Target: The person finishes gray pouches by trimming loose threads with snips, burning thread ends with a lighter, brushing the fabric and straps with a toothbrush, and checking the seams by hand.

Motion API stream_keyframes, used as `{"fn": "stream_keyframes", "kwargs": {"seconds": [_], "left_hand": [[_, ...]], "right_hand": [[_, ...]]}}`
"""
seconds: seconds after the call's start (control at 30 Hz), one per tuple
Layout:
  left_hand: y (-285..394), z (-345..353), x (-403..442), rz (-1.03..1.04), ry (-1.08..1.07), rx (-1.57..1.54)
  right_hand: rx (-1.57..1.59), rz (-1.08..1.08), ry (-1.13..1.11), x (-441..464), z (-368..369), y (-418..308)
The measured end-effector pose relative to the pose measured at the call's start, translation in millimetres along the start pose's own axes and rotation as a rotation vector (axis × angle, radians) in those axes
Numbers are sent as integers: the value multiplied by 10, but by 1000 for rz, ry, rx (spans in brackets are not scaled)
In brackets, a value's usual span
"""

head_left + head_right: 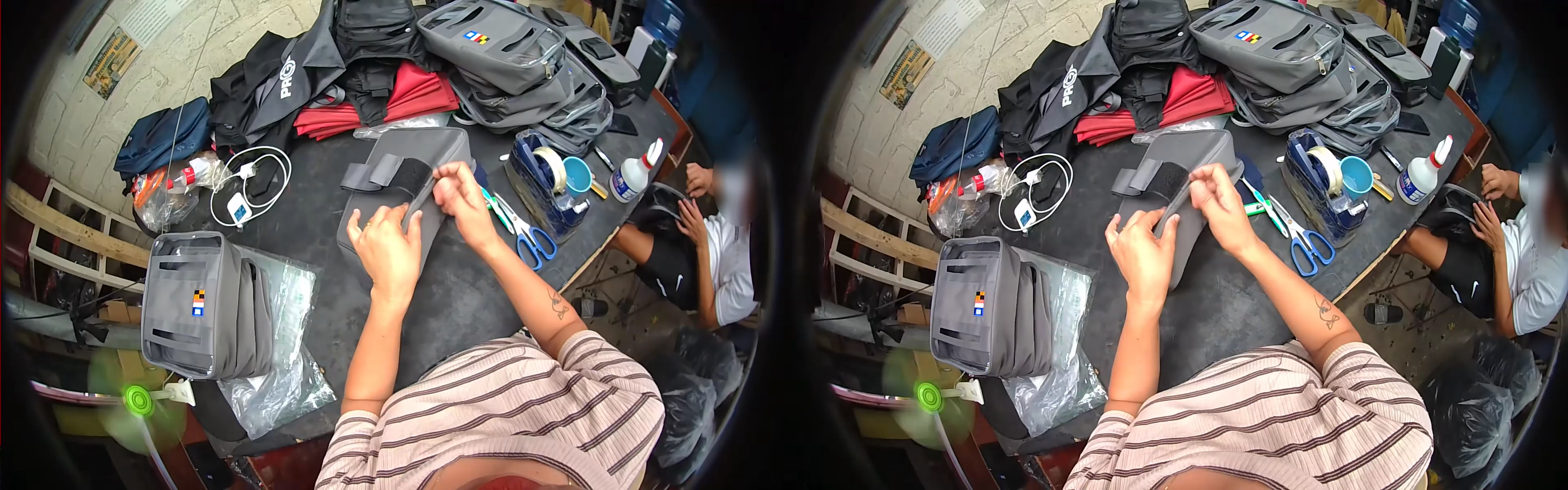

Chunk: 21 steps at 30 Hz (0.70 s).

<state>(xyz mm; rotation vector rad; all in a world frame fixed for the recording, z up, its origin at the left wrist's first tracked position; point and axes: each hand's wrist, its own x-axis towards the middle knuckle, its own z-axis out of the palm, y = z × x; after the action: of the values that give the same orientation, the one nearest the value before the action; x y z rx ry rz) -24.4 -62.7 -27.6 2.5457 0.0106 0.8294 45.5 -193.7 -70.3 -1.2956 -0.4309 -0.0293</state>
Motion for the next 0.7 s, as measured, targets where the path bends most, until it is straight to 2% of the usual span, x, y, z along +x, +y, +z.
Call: {"fn": "stream_keyframes", "kwargs": {"seconds": [0.03,0.1,0.13,0.17,0.23,0.7], "left_hand": [[-4,-24,17,-6,7,6],[-8,-72,51,-8,21,11],[-20,-86,64,13,52,21],[-29,-102,75,34,82,32],[-19,-157,104,20,90,38],[16,-302,139,25,151,62]], "right_hand": [[-159,-207,54,24,100,-52],[-634,-223,26,-116,120,-472],[-776,-430,19,-91,88,-447],[-773,-431,18,-97,85,-462],[-998,-581,23,-104,105,-592],[-1135,-599,20,-50,320,-827]]}}
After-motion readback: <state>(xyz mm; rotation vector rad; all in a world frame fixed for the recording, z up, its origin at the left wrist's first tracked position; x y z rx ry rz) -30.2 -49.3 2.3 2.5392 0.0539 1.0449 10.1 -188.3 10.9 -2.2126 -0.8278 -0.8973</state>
